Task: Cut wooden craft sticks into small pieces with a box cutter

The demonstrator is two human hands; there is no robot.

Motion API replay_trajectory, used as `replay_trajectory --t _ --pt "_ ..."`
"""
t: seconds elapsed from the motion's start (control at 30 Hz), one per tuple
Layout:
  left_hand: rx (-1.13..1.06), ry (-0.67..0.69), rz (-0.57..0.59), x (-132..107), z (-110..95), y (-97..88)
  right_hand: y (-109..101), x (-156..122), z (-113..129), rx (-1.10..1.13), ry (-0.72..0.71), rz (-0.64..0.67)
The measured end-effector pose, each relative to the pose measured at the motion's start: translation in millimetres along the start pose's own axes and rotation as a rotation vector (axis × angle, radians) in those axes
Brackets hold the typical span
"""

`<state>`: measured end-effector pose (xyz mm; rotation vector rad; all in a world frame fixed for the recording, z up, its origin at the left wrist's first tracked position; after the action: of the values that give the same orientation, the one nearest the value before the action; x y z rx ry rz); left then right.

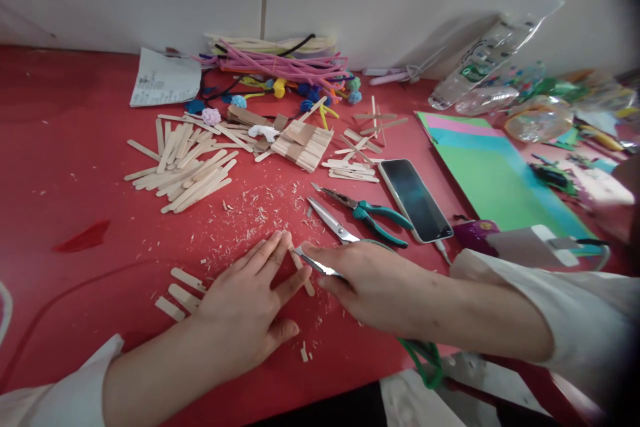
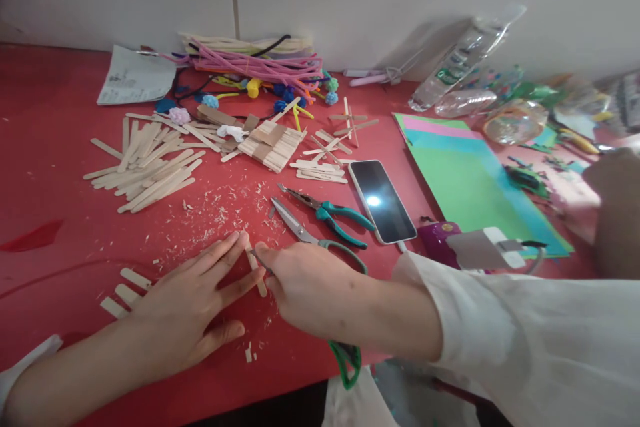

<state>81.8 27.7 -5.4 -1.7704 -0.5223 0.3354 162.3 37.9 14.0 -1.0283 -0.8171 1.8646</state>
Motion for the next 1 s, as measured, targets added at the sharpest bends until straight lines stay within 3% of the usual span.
replay_trajectory --t 0.13,0.3,0.43,0.57,0.7,0.83,1.0 --pt "0.013 0.011 0.003 0 -1 -1.1 4 -3 -8 0.318 0.097 0.005" --pt "0.015 -0.003 0.023 -1 0 -0.2 26 -5 -23 0.778 0.247 0.09" --pt "0.021 0.009 0.015 -2 -2 -2.1 30 -6 -32 0.84 0.267 0.116" --pt "0.008 0.007 0.028 -2 -2 -2.1 13 -6 -28 0.593 0.111 0.056" --pt "-0.021 0.002 0.023 -4 1 -1.3 -10 -9 -21 0.069 -0.011 -0.075" --pt "-0.037 0.037 0.025 -5 2 -1.4 -5 -9 -11 -0.372 -0.145 0.0" --pt "-0.052 0.088 0.015 -2 1 -4.9 -7 -6 -6 -0.643 -0.248 -0.047"
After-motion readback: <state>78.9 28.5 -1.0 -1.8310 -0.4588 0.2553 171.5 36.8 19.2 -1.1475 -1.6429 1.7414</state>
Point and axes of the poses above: each hand's wrist, its own x-axis towards the middle knuckle, its own y-axis out of the palm, z = x × y, the point moved 9 cm from there along x, towards the middle knuckle, and after that the axes turned 7 degrees about -z, right-handed, at the moved point
